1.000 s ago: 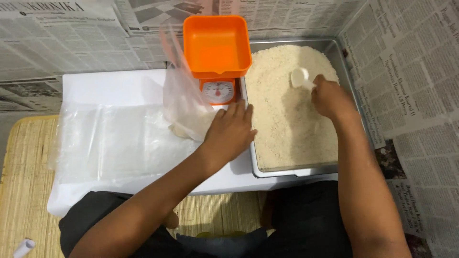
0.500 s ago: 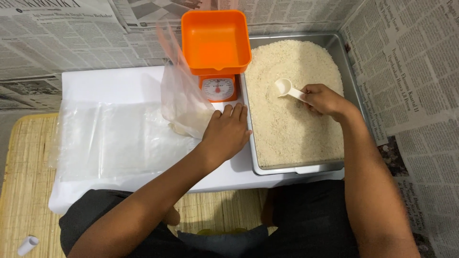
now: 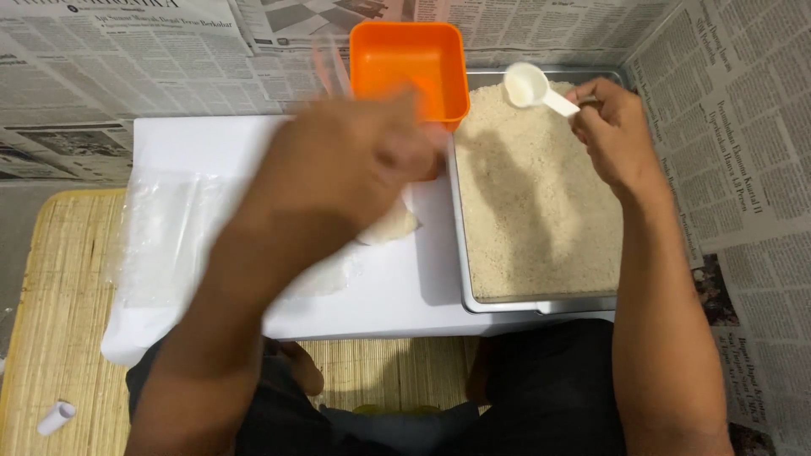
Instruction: Scooping rice from a large tray into plastic bags and weighing them on a scale.
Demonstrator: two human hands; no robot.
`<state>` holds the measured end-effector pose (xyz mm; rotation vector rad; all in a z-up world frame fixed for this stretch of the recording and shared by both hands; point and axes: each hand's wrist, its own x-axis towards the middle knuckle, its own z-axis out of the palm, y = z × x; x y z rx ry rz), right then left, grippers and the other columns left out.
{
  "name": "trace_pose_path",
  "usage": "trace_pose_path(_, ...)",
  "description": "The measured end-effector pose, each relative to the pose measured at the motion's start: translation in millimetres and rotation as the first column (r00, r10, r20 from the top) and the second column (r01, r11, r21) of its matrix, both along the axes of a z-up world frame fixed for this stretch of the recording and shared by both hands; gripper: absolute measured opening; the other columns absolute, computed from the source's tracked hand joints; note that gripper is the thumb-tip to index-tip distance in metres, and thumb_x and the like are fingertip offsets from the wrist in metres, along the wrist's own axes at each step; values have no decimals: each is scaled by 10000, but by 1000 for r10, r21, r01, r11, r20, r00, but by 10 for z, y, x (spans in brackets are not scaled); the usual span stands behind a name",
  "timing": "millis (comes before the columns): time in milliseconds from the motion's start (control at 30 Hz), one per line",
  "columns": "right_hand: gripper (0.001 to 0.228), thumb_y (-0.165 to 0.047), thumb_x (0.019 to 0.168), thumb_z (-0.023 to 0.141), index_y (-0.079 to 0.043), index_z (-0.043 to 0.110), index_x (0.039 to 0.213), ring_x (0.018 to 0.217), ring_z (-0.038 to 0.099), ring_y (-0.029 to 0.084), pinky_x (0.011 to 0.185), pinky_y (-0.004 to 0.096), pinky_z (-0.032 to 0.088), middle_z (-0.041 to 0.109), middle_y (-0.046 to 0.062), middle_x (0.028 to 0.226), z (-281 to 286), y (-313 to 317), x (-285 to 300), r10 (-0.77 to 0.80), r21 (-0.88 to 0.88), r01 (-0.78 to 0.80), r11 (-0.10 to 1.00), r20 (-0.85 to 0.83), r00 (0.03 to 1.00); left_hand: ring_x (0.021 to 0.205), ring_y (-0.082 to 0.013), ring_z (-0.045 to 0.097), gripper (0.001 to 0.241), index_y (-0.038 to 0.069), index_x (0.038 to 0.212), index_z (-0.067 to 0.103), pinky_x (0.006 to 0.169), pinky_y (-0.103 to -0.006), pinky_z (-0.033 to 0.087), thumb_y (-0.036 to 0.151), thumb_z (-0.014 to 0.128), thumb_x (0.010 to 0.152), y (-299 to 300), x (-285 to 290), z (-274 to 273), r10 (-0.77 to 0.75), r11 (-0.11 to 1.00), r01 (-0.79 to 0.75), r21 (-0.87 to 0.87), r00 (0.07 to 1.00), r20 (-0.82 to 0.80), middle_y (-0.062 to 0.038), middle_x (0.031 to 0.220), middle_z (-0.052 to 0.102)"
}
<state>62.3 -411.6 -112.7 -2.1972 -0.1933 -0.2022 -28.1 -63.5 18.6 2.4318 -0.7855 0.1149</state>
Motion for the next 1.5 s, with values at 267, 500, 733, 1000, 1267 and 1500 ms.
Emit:
trace_pose_path(267,317,84,931,506,36,599,1231,648,460,53,535,165,361,593,48,874,655,944,-337,247,300,-237,924,5,969,620,-364,656,318,60,850,709,631,-496,515,348,660,976,539,278,-155,444,884,-455,107,889,109,-101,728,703)
trace_pose_path(500,301,105,1019,508,102,581,1311,577,465,92,466,185,406,584,96,871,918,1519,-484,424,223,-441,869,121,898,709,-417,677,218,76,957,757,696,-523,516,210,589,916,547,283,-167,426,890,-428,154,903,49,-99,779,728)
trace_pose_path(733,363,52,1029,518,88,541,1389,661,496,51,549,156,415,673,124,1045,965,1784,-588,462,264,-465,845,79,883,633,-386,674,209,49,867,717,650,-491,520,229,622,912,565,318,-186,472,858,-462,223,882,10,-140,769,723)
trace_pose_path(1000,367,81,994,512,118,533,1358,900,675,178,791,246,587,696,228,1157,936,1845,-551,436,113,-463,879,199,878,535,-303,644,284,108,773,719,617,-459,516,327,684,950,550,252,-149,439,884,-439,162,898,38,-76,673,692)
trace_pose_path(1267,363,74,921,587,149,605,1275,860,716,235,741,295,591,732,241,1097,963,1906,-631,338,-67,-334,940,295,894,642,-407,674,183,66,849,720,666,-517,522,190,594,893,588,270,-165,456,869,-452,202,889,26,-148,751,718)
trace_pose_path(1500,379,23,893,664,152,660,1250,468,497,146,439,276,435,747,197,863,1003,1949,-743,292,-233,-220,947,345,892,551,-383,654,204,49,777,696,607,-496,515,167,596,910,584,272,-191,477,854,-478,208,877,55,-149,690,695)
